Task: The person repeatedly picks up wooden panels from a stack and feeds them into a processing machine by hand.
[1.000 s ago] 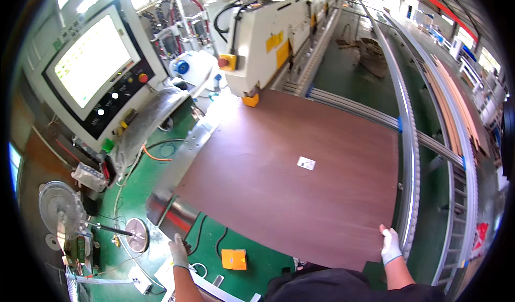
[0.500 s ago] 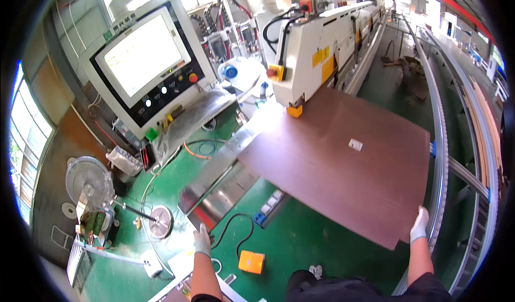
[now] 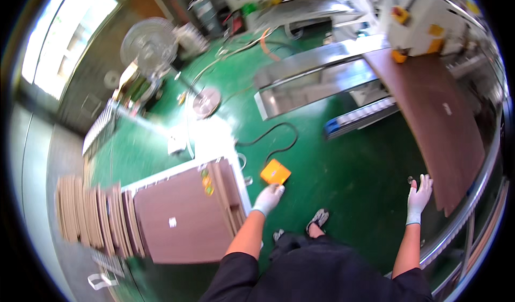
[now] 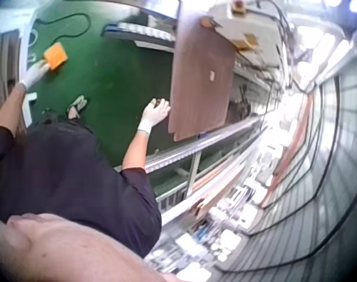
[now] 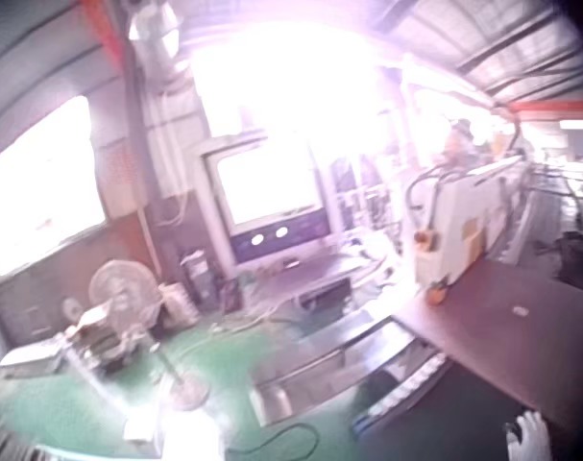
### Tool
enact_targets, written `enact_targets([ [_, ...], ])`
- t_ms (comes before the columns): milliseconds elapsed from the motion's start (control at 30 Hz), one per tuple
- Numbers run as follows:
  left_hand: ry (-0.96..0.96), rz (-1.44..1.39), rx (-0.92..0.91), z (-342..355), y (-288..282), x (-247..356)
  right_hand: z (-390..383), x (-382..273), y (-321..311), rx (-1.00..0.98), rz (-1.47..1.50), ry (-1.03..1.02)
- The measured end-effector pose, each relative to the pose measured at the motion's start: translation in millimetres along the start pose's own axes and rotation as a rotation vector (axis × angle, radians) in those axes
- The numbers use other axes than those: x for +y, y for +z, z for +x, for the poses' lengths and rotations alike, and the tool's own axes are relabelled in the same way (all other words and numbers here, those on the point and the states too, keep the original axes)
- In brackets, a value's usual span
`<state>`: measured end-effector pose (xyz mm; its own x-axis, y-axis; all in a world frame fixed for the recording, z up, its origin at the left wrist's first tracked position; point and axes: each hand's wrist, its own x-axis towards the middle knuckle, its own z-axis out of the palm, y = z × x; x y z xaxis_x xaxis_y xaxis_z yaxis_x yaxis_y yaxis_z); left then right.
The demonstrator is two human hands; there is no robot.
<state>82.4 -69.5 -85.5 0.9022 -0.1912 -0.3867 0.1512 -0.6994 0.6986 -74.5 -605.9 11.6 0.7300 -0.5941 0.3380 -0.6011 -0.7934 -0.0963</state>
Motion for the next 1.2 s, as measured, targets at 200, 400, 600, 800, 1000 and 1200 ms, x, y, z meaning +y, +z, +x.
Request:
enact_targets([
  [200, -0.806, 0.047, -0.300, -220, 38, -184, -127, -111, 41, -0.682, 0.607, -0.071],
  [400, -0.865, -0.233, 0.007, -330, 72, -290, -226, -157, -28, -1.388, 0.411, -0.461],
  [600, -1.071, -1.435, 1.092, -310, 63, -301, -208, -153, -8, -1.136, 0.267, -0.347],
  [800, -1.161, -0.976, 0.882, -300, 45, -293, -163, -142, 15, -1.062, 0.650, -0.056],
  [1000, -0.881, -1.344, 0.823, -318, 21, -270, -192, -144, -3, -1.173, 0.560, 0.029],
  [1200, -0.933, -1.419, 0.648, -359, 13, -300, -260, -195, -30, -1.324, 0.158, -0.427],
])
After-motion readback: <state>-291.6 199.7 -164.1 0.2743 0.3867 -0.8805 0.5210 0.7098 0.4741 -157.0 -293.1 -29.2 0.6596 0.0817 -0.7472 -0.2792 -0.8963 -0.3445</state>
